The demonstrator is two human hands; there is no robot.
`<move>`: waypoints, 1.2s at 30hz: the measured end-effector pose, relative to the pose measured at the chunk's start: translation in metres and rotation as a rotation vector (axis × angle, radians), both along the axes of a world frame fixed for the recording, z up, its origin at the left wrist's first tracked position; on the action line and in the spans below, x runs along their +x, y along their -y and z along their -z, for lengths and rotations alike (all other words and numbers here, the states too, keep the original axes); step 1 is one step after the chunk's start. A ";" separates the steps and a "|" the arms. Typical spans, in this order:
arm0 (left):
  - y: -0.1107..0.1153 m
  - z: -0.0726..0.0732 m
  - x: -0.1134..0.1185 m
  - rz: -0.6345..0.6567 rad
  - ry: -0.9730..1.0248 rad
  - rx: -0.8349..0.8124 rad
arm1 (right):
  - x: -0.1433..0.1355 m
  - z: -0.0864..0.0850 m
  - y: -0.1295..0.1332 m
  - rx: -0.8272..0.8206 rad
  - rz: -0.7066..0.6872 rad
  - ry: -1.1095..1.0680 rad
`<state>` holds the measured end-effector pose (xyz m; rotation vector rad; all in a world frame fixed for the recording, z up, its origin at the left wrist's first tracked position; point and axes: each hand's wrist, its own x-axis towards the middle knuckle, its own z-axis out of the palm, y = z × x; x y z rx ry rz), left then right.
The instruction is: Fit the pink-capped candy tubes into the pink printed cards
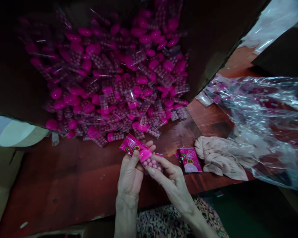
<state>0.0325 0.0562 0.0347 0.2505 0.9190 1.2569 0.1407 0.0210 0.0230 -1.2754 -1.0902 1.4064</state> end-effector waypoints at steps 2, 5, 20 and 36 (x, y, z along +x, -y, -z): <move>0.001 0.001 0.005 0.000 -0.021 -0.009 | -0.004 0.006 0.003 0.102 0.081 0.131; 0.002 0.003 0.009 -0.010 -0.083 0.030 | -0.009 0.011 0.006 0.256 0.174 0.246; 0.020 -0.003 0.023 -0.012 -0.180 -0.036 | -0.005 -0.003 0.008 0.131 0.193 0.209; 0.026 0.000 0.001 0.165 -0.236 0.065 | -0.001 -0.017 0.003 -0.151 -0.040 -0.104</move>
